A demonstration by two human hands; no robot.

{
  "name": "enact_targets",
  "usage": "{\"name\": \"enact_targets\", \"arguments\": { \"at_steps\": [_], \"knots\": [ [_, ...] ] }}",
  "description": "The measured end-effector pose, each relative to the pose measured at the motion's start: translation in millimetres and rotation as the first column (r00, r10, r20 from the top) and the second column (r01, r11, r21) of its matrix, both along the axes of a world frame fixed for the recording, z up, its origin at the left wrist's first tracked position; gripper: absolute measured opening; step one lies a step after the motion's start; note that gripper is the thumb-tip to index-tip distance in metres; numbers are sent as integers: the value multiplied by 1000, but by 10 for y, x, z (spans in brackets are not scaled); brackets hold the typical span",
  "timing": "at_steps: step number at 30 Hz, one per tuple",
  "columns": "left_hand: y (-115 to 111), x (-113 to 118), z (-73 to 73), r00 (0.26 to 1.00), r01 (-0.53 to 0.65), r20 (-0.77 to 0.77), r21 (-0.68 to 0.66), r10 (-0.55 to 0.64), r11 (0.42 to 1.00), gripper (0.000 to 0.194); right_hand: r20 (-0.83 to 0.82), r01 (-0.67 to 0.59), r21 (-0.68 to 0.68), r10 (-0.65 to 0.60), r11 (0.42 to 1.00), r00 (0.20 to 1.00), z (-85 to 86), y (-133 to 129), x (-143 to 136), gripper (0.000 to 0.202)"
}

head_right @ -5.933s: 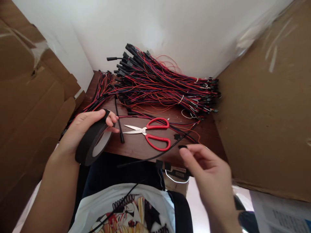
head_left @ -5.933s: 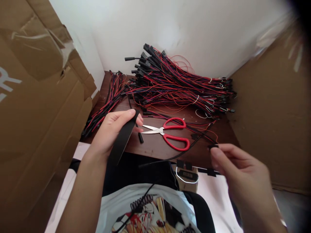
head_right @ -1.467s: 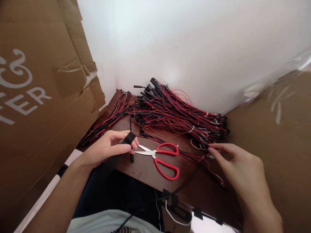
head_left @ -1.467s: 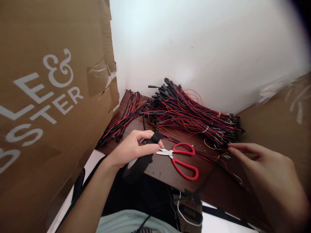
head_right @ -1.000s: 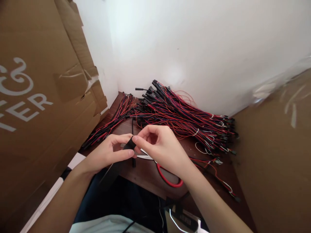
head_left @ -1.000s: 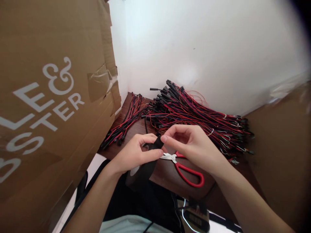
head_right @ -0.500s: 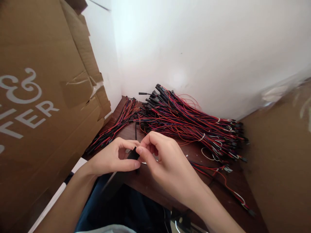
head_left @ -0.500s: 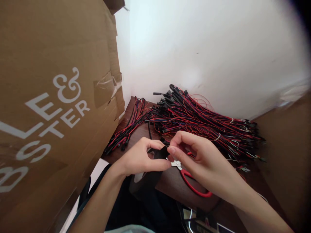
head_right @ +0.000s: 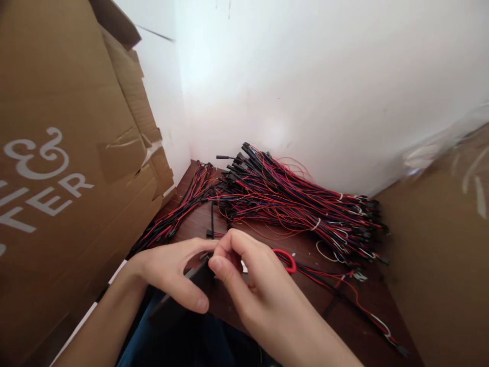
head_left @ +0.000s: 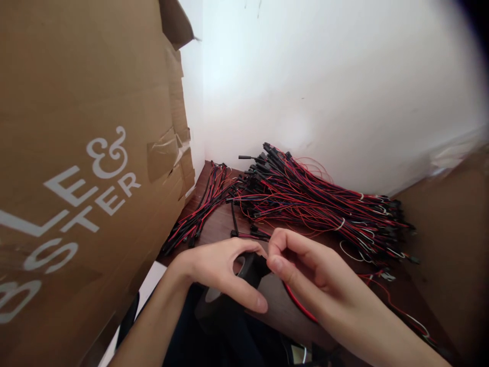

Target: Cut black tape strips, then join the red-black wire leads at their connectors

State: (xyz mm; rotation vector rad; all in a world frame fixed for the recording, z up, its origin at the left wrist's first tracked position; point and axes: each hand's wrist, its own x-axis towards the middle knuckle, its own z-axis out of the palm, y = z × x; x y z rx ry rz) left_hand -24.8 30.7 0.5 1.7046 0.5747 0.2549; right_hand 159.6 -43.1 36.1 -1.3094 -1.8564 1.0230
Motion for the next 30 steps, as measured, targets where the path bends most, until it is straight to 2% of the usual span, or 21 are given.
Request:
{"name": "enact_targets", "arguments": {
  "at_steps": [3,8,11,14,17,21,24,26,28,30],
  "knots": [
    [22,15,-12,1000,6,-18,7,-6,1000,53,-38,-7,17,8,1000,999,54,-61,-11,24],
    [28,30,-45,999,-12,-32,-63,10,998,51,-82,-54,29,56,998,995,153,-90,-27,23],
    [20,6,-39,1000,-15,-11,-83,14,996,57,-88,7,25,-4,1000,996,170,-39,0,23],
    [-6,-8,0,994,-68,83,-26,70,997,59,-68,77,48,-73,996,995,144,32,59,25],
    [-38,26,55,988,-61,144,54,53,997,45,-35,103,84,-101,991,994,95,77,129,26],
    [-53,106,121,986,-64,156,29,58,998,12,-9,141,164,-141,976,990,43,89,214,26],
    [-29,135,151,991,-70,118,33,66,997,10,4,153,189,-156,970,988,35,94,245,27],
    [0,134,157,995,-25,93,34,22,999,11,10,165,196,-171,967,985,36,108,245,28],
    [25,127,149,995,35,95,4,-35,999,12,10,188,204,-194,961,981,31,129,239,28],
    [34,127,125,993,28,115,-55,-22,998,17,-2,207,190,-210,960,978,16,153,238,27]
  ]
}}
